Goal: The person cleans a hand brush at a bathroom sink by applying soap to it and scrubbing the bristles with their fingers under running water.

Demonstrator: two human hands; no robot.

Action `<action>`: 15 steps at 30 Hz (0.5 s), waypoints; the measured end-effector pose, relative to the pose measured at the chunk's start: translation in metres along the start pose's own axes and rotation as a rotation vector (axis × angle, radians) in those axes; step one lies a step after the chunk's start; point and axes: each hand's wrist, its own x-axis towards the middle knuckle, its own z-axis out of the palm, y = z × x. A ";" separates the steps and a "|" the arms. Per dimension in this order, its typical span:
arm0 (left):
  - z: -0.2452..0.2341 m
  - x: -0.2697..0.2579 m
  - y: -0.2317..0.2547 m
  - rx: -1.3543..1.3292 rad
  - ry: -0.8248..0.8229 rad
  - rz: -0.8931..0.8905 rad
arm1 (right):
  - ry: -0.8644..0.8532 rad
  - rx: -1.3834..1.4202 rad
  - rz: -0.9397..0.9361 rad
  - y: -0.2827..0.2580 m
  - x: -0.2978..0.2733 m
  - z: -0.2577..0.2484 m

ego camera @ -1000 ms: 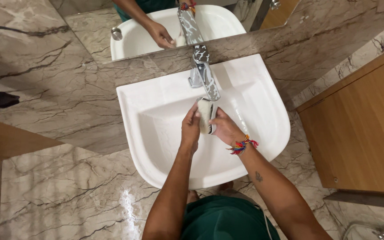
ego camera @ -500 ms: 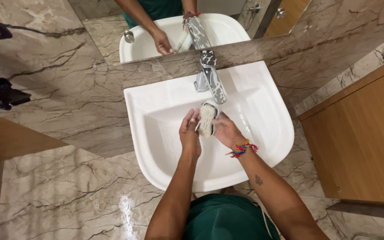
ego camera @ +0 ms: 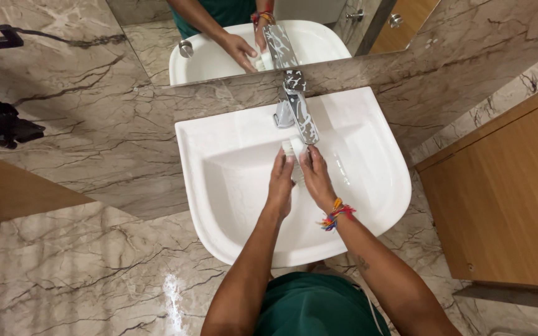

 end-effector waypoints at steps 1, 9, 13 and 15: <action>0.004 0.002 -0.004 -0.025 -0.032 0.025 | 0.066 -0.194 -0.082 0.000 -0.002 0.002; 0.025 0.006 -0.016 -0.125 0.030 0.035 | 0.115 -0.358 -0.004 -0.004 0.008 0.002; 0.017 0.014 -0.020 -0.065 0.093 0.028 | -0.032 -0.117 0.223 0.005 0.019 -0.004; 0.015 0.016 -0.031 -0.086 0.092 0.041 | -0.076 0.018 0.244 0.013 0.015 -0.012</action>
